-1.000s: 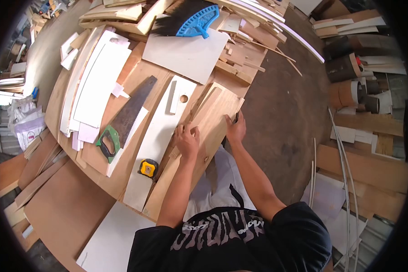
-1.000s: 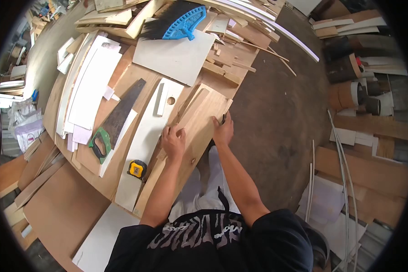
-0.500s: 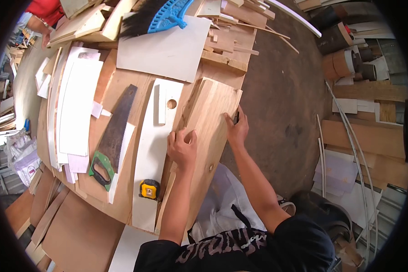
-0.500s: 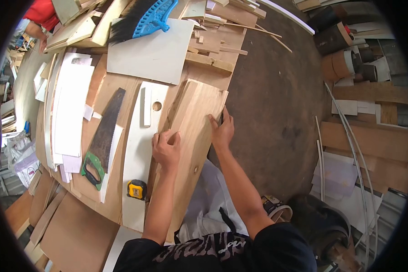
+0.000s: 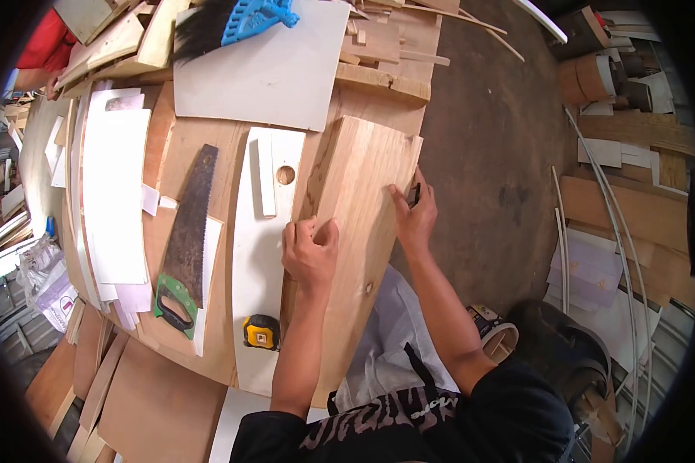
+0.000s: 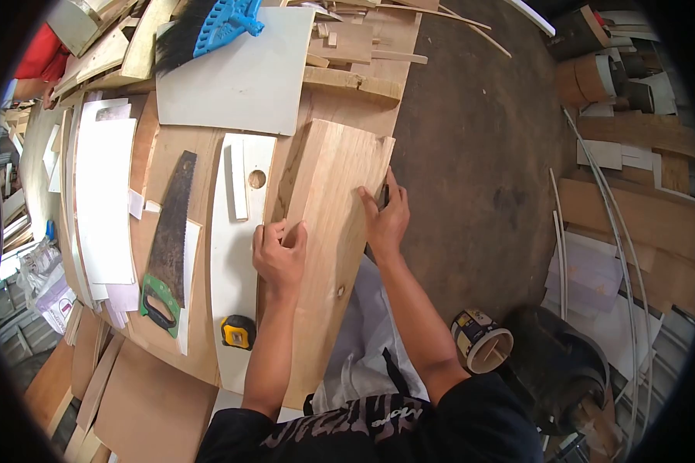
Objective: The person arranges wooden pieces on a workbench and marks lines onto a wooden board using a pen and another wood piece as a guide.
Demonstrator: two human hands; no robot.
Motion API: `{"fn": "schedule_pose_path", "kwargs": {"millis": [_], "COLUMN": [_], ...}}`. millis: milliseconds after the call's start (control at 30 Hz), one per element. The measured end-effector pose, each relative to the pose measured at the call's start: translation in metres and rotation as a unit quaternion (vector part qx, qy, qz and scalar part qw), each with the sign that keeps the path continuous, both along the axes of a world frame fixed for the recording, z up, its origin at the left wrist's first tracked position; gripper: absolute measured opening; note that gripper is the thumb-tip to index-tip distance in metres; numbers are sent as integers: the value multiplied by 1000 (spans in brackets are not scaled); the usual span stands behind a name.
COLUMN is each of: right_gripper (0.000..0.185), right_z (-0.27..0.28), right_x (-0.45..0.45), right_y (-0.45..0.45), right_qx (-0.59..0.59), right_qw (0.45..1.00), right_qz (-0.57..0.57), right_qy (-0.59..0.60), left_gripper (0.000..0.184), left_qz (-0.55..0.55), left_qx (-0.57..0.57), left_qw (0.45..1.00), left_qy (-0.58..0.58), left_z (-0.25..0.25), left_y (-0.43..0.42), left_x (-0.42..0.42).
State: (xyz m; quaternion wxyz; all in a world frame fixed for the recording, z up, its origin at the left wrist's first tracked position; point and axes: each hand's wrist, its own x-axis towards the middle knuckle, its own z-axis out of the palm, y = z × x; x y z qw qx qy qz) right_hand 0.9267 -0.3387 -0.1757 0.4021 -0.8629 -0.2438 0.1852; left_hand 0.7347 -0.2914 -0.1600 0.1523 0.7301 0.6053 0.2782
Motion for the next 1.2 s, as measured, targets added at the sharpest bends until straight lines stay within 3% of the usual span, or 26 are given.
{"fn": "schedule_pose_path", "kwargs": {"millis": [200,367,500,567,633,700,1000,1067,1200], "right_gripper": [70,72,61,50,38,36,42,47,55], "right_z": [2,4,45,51,58,42,14,7,6], "right_x": [3,6,6,11,11,13,17,15,18], "right_y": [0,0,5,3,10,16,40,43,45], "right_qx": [-16,-37,-27,183,215,377,382,393,414], "right_qw": [1000,999,999,958,927,801,808,803,793], "right_qz": [4,17,-36,-70,-89,-92,-44,-89,-52], "right_qy": [1,-1,30,210,295,457,446,439,444], "left_gripper": [35,55,53,54,54,53,50,50,50], "left_qz": [-10,-65,-123,-136,-140,-138,-131,-130,-138], "left_qx": [-22,4,-13,3,-10,-17,-31,-41,-30], "left_qw": [1000,998,991,990,988,988,987,985,984], "left_qy": [-3,-21,-49,-44,-67,-68,-84,-104,-105], "left_z": [10,12,-1,-6,-8,-9,-14,-14,-17], "left_y": [2,20,58,71,77,77,78,79,81], "left_x": [1,9,33,42,51,54,54,50,48]}}
